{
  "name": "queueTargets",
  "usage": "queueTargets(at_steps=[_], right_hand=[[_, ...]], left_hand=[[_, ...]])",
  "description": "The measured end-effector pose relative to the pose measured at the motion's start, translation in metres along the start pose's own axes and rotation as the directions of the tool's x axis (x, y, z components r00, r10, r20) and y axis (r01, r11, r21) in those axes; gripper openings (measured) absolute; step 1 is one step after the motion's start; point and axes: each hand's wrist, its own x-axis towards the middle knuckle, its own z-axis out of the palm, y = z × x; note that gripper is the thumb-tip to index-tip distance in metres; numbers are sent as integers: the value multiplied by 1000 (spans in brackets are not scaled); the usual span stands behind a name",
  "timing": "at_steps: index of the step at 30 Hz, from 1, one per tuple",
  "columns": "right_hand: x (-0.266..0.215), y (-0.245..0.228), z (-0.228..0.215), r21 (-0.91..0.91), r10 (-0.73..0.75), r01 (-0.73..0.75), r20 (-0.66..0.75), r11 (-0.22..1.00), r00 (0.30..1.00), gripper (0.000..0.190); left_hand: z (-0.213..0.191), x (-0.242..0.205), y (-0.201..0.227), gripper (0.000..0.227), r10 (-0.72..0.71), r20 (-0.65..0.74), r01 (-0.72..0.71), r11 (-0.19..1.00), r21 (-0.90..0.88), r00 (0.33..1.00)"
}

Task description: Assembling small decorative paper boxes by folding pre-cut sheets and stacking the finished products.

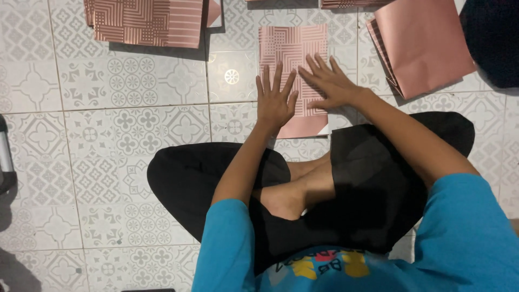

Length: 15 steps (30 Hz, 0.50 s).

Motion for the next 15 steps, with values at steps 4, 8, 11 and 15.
queueTargets(at_steps=[4, 8, 11, 15], right_hand=[[-20, -22, 11, 19, 17, -17, 0, 1000, 1000, 112], [-32, -31, 25, -5, -18, 18, 38, 1000, 999, 120], [-41, -40, 34, -53, -47, 50, 59, 997, 997, 127], [-51, -58, 23, -67, -27, 32, 76, 997, 997, 124]], left_hand=[[10, -1, -2, 57, 19, -83, -12, 996, 88, 996], [7, -1, 0, 57, 0, -57, 5, 996, 84, 998], [4, -2, 1, 58, -7, -16, 8, 997, 81, 1000], [3, -1, -1, 59, -17, 85, 13, 999, 48, 996]])
